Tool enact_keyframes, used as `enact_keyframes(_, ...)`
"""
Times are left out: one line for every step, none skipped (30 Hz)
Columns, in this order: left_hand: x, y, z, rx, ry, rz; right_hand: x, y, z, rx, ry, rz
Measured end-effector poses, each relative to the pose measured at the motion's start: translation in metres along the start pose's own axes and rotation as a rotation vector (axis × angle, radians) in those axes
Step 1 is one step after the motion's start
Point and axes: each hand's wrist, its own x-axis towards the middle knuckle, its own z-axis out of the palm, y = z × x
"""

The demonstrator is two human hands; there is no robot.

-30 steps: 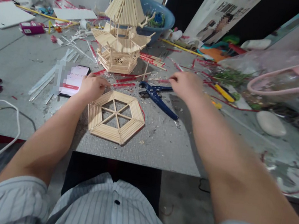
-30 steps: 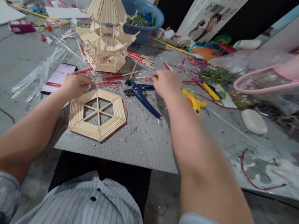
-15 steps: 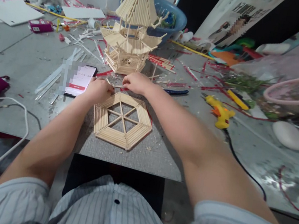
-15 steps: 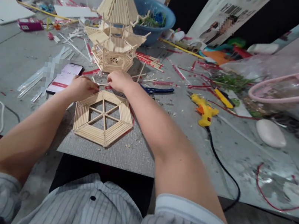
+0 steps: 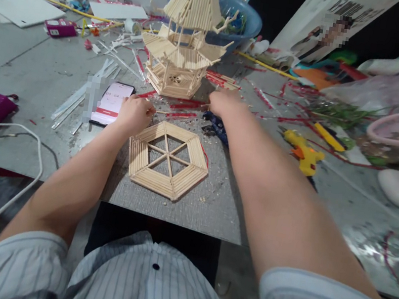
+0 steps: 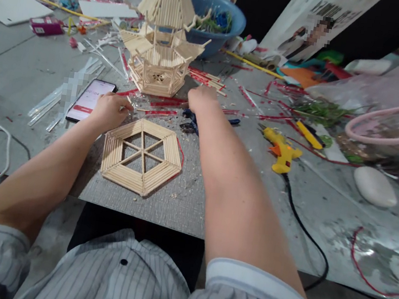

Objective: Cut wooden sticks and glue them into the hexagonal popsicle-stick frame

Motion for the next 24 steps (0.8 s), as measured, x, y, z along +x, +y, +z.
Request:
enact_keyframes(0.000,0.000,0.001,-0.003,0.004,0.005,0.003,0.005,0.005,0.005,0.005,-0.008)
enact_keyframes(0.000,0.000,0.001,-0.006,0.006,0.010,0.006,0.008,0.010,0.023,0.020,-0.022)
enact_keyframes(0.000,0.000,0.002,-0.007,0.007,0.015,0.008,0.011,0.014,0.049,0.037,-0.040)
enact_keyframes(0.000,0.000,0.003,-0.008,0.007,0.019,0.011,0.014,0.017,0.080,0.053,-0.061)
enact_keyframes(0.000,-0.001,0.004,-0.009,0.006,0.022,0.013,0.016,0.019,0.113,0.064,-0.081)
enact_keyframes(0.000,-0.001,0.004,-0.011,0.006,0.027,0.014,0.019,0.020,0.146,0.071,-0.100)
enact_keyframes(0.000,-0.001,0.005,-0.016,0.011,0.031,0.015,0.020,0.019,0.173,0.076,-0.116)
enact_keyframes(0.000,-0.001,0.005,-0.024,0.019,0.036,0.015,0.022,0.017,0.191,0.081,-0.124)
enact_keyframes(0.000,-0.001,0.005,-0.035,0.033,0.038,0.013,0.023,0.013,0.201,0.088,-0.128)
enact_keyframes(0.000,-0.001,0.005,-0.052,0.053,0.039,0.010,0.023,0.008,0.204,0.103,-0.135)
enact_keyframes(0.000,0.000,0.004,-0.073,0.076,0.038,0.006,0.023,0.002,0.200,0.123,-0.139)
enact_keyframes(-0.001,0.001,0.003,-0.097,0.100,0.035,-0.001,0.021,-0.005,0.201,0.143,-0.149)
enact_keyframes(-0.001,0.002,0.002,-0.122,0.121,0.032,-0.011,0.018,-0.013,0.219,0.185,-0.175)
enact_keyframes(-0.002,0.004,0.001,-0.146,0.136,0.030,-0.022,0.014,-0.020,0.247,0.214,-0.195)
enact_keyframes(-0.003,0.007,-0.001,-0.170,0.146,0.029,-0.036,0.008,-0.026,0.302,0.249,-0.219)
enact_keyframes(-0.004,0.010,-0.004,-0.190,0.144,0.033,-0.053,0.002,-0.032,0.385,0.274,-0.218)
enact_keyframes(-0.005,0.014,-0.006,-0.209,0.140,0.034,-0.070,-0.005,-0.037,0.489,0.279,-0.214)
enact_keyframes(-0.007,0.018,-0.009,-0.226,0.134,0.041,-0.089,-0.013,-0.040,0.601,0.273,-0.212)
enact_keyframes(-0.009,0.021,-0.012,-0.243,0.120,0.058,-0.108,-0.019,-0.042,0.723,0.269,-0.202)
enact_keyframes(-0.011,0.025,-0.014,-0.259,0.113,0.074,-0.126,-0.025,-0.043,0.848,0.255,-0.185)
enact_keyframes(-0.014,0.029,-0.017,-0.268,0.111,0.088,-0.143,-0.030,-0.044,0.972,0.231,-0.161)
enact_keyframes(-0.016,0.032,-0.019,-0.263,0.116,0.099,-0.158,-0.034,-0.044,1.088,0.212,-0.131)
enact_keyframes(-0.019,0.035,-0.020,-0.252,0.126,0.108,-0.170,-0.037,-0.043,1.186,0.205,-0.104)
enact_keyframes(-0.021,0.037,-0.022,-0.242,0.135,0.121,-0.179,-0.038,-0.042,1.268,0.197,-0.083)
